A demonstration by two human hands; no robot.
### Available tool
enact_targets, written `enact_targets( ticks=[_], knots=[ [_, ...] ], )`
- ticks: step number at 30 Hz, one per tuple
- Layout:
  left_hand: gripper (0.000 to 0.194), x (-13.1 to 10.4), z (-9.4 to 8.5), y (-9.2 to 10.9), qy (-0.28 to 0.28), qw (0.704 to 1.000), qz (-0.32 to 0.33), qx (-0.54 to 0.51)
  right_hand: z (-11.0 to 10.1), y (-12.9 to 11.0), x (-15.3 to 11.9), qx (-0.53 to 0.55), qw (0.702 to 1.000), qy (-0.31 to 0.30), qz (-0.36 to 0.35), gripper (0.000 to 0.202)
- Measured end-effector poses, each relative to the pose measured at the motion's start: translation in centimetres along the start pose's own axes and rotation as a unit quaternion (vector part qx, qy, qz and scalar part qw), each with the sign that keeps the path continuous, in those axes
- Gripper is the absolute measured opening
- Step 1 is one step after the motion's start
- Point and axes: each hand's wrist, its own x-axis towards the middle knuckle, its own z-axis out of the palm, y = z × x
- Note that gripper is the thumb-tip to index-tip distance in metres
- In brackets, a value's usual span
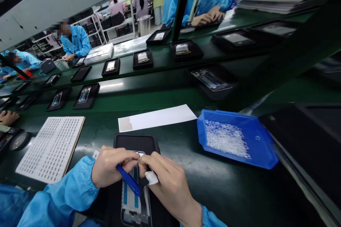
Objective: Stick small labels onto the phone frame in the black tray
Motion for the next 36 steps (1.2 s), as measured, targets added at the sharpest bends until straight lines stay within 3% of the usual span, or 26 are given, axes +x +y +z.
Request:
enact_targets(
  ticks=[16, 20, 26, 32, 36],
  knots=[
    [0.019, -0.1, 0.1, 0.2, 0.009, 0.999, 0.038, 0.025, 0.1, 0.4, -0.3, -0.015, 1.0, -0.013, 0.003, 0.013],
    [0.013, 0.2, -0.1, 0.3, -0.032, 0.992, -0.07, -0.1, 0.2, 0.4, -0.5, -0.009, 1.0, -0.021, -0.008, 0.016],
    [0.007, 1.0, -0.2, 0.1, -0.114, 0.91, -0.27, -0.294, 0.3, 0.5, -0.4, -0.031, 0.997, -0.007, -0.067, 0.016],
    [0.015, 1.7, 0.0, -0.8, -0.122, 0.844, -0.345, -0.391, 0.2, 0.6, -0.8, -0.038, 0.994, -0.001, -0.102, 0.018],
    [0.027, 2.0, -0.5, -1.1, -0.089, 0.826, -0.369, -0.417, 0.1, 0.4, -0.9, 0.008, 0.999, -0.004, -0.051, 0.016]
  ],
)
